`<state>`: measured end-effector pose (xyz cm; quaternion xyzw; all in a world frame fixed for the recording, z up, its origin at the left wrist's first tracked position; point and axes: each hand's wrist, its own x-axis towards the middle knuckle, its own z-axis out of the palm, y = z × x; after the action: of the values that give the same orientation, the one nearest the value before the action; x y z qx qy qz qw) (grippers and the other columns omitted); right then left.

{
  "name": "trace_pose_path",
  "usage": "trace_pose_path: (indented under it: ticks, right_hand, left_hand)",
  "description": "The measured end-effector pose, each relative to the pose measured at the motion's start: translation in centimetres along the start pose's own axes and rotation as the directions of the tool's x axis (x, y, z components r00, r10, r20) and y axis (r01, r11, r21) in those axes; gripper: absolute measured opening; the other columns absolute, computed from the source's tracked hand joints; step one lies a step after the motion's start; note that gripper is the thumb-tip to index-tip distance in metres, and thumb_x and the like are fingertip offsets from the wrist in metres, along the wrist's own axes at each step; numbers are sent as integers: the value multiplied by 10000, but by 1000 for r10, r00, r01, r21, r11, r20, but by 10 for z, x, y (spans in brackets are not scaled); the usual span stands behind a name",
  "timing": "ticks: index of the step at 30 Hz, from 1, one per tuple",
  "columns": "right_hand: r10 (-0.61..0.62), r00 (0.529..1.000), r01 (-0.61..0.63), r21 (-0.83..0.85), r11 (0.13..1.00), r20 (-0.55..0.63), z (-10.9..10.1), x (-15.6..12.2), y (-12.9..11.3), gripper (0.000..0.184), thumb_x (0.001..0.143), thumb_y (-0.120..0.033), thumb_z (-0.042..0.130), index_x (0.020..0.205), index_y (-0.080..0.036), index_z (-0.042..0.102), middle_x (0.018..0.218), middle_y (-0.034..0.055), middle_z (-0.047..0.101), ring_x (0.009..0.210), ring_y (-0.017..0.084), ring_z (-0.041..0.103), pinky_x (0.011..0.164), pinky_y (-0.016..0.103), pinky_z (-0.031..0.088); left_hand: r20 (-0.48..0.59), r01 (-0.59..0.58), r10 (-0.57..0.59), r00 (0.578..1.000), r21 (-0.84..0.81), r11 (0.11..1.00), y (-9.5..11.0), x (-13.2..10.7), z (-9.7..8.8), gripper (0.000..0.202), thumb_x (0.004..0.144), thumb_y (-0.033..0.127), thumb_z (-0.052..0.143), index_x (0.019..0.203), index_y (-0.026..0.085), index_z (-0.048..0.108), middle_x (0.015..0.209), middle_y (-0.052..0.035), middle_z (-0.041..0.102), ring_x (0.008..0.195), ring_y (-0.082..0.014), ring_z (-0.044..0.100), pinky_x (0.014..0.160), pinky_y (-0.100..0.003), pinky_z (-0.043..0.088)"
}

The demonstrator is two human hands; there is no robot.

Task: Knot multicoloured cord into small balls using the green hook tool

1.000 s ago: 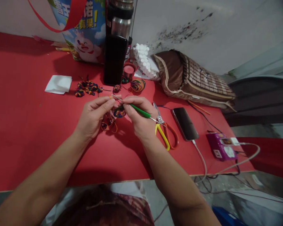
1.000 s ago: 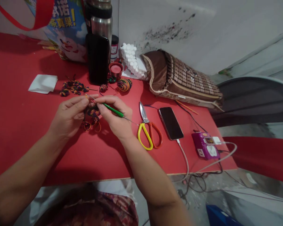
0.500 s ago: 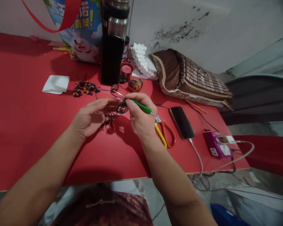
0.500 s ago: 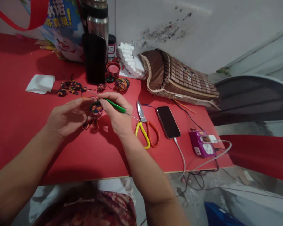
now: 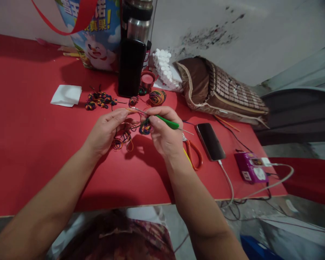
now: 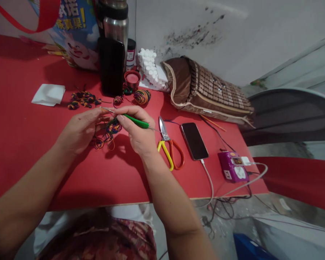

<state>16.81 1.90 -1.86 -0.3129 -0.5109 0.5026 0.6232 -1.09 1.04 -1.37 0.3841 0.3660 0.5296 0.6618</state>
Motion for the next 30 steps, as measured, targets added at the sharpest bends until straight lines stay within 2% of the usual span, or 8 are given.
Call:
trace_pose_path:
  ticks: [4, 8, 10, 12, 17, 22, 24, 30]
  right_hand:
    - [48, 992, -46, -25, 999, 118, 3, -3, -2, 236, 863, -456, 923, 973, -263, 844, 953, 14, 846, 906, 168, 807, 901, 339, 687]
    - [83, 970, -91, 22, 996, 229, 9, -5, -5, 185, 870, -389, 924, 937, -243, 833, 916, 14, 847, 856, 166, 820, 885, 348, 702]
    - [79, 968, -89, 34, 995, 238, 11, -5, -5, 163, 875, -372, 922, 925, -243, 837, 908, 16, 849, 853, 168, 820, 874, 346, 703]
    - [85, 972, -97, 46, 994, 218, 11, -6, -5, 157, 869, -372, 930, 919, -248, 848, 890, 16, 846, 844, 170, 815, 854, 341, 699]
    - [82, 990, -93, 99, 991, 114, 6, -5, -3, 144, 827, -352, 976, 920, -295, 880, 879, -26, 839, 814, 116, 783, 797, 235, 648]
    - [77, 996, -81, 88, 993, 49, 4, -3, -4, 195, 788, -403, 998, 902, -298, 878, 914, -22, 842, 827, 122, 771, 819, 250, 648]
    - [83, 996, -85, 73, 994, 36, 4, -3, -4, 228, 786, -435, 992, 915, -291, 871, 935, -14, 842, 844, 141, 775, 846, 288, 658]
    - [24, 999, -23, -7, 1000, 40, 0, -3, 2, 153, 883, -390, 921, 1003, -310, 871, 998, -19, 849, 940, 140, 786, 943, 295, 641]
  left_hand:
    - [5, 79, -80, 997, -174, 982, 4, 1, 2, 291, 922, 482, 876, 1066, 229, 886, 1055, -51, 797, 804, -132, 710, 758, -272, 623]
    - [-17, 160, -176, 984, -344, 925, 10, 3, 3, 136, 885, 293, 927, 979, 219, 862, 878, 5, 747, 532, -34, 521, 582, -194, 548]
    - [-37, 181, -215, 976, -414, 892, 14, 3, 4, 55, 892, 182, 894, 905, 186, 841, 828, 9, 748, 486, -24, 472, 540, -180, 517]
    - [-57, 197, -251, 966, -463, 864, 19, 3, 7, 133, 959, 136, 797, 827, 148, 813, 802, -6, 752, 482, -33, 478, 524, -178, 509]
    - [-46, 213, -258, 965, -436, 874, 22, 0, 9, 500, 1105, 207, 569, 634, 126, 714, 775, -58, 745, 533, -73, 546, 518, -189, 493]
    - [-9, 139, -151, 988, -336, 931, 17, -1, 7, 280, 1072, 323, 657, 1024, 139, 862, 950, -73, 794, 703, -124, 678, 690, -233, 596]
    - [40, 175, -171, 984, -318, 932, 15, -2, 7, 344, 1045, 435, 711, 1139, 138, 855, 1046, -103, 809, 818, -173, 738, 773, -276, 626]
    - [72, 148, -130, 989, -378, 914, 12, -3, 8, 360, 1040, 414, 695, 1168, 116, 851, 1164, -136, 837, 1065, -241, 790, 918, -304, 646]
